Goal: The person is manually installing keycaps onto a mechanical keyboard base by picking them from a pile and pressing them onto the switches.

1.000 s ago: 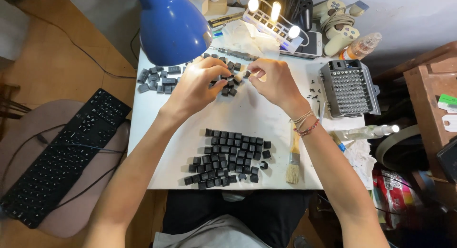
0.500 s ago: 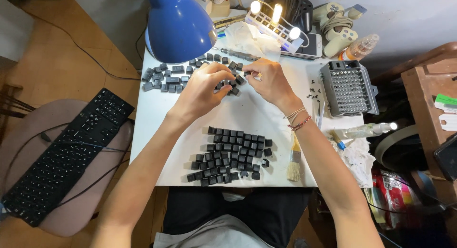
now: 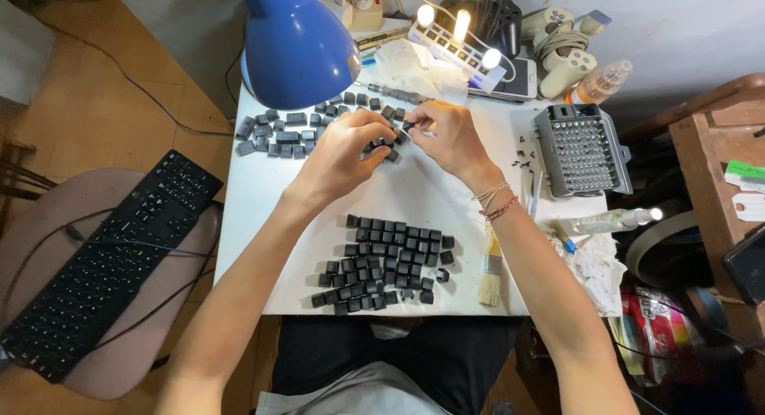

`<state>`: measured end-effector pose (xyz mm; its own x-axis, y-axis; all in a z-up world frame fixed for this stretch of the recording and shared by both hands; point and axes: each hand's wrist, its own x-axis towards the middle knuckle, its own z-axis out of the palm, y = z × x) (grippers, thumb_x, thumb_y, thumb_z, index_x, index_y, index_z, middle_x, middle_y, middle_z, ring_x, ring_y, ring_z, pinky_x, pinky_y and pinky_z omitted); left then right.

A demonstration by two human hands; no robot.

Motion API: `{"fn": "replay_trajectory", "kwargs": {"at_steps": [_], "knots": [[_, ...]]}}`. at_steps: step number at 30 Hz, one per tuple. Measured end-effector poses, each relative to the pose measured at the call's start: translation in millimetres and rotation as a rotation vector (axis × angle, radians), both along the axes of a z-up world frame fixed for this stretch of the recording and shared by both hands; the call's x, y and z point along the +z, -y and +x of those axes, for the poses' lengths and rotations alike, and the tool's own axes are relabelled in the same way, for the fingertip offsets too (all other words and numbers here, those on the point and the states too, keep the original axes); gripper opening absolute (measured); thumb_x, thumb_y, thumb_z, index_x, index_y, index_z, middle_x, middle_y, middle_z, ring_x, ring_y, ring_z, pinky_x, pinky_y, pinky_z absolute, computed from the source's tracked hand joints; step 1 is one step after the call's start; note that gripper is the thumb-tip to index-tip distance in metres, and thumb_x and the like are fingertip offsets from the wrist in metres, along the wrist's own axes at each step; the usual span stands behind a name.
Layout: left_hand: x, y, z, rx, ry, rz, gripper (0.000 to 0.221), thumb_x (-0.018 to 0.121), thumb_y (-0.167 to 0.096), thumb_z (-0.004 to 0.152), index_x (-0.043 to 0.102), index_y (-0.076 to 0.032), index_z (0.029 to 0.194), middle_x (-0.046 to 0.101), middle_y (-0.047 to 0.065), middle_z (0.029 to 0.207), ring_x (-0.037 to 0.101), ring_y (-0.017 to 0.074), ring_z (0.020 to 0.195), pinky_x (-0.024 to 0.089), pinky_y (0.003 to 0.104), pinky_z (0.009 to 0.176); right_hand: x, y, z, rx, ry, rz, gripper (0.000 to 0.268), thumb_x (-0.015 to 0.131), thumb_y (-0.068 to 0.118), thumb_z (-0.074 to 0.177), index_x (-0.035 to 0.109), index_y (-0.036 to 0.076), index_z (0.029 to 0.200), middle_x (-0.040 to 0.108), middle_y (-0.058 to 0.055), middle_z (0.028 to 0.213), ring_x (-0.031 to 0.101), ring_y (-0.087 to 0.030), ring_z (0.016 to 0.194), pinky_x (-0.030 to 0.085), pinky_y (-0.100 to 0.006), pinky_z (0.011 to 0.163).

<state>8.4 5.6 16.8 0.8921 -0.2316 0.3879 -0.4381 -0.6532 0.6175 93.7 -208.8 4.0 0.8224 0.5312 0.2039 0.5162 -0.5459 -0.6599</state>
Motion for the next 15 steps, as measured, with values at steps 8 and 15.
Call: {"fn": "replay_trajectory", "kwargs": {"at_steps": [8, 15], "knots": [[5.8, 1.0, -2.8, -0.002, -0.014, 0.003, 0.018, 0.08, -0.003, 0.086, 0.078, -0.009, 0.103, 0.07, 0.011, 0.113, 0.07, 0.0341, 0.097, 0.056, 0.039, 0.078, 3.3, -0.3, -1.6, 0.029, 0.004, 0.007, 0.02, 0.074, 0.002, 0.089, 0.08, 0.01, 0.107, 0.074, -0.013, 0.097, 0.069, -0.021, 0.088, 0.059, -0.03, 0.076], [11.5, -3.5, -13.5, -0.01, 0.01, -0.027, 0.02, 0.077, -0.001, 0.087, 0.076, -0.009, 0.105, 0.07, 0.011, 0.113, 0.07, 0.0371, 0.098, 0.058, 0.042, 0.076, 8.2, 2.5, -4.4, 0.024, 0.042, 0.02, 0.024, 0.074, 0.003, 0.088, 0.078, 0.01, 0.11, 0.074, -0.014, 0.098, 0.069, -0.022, 0.089, 0.059, -0.031, 0.075]]}}
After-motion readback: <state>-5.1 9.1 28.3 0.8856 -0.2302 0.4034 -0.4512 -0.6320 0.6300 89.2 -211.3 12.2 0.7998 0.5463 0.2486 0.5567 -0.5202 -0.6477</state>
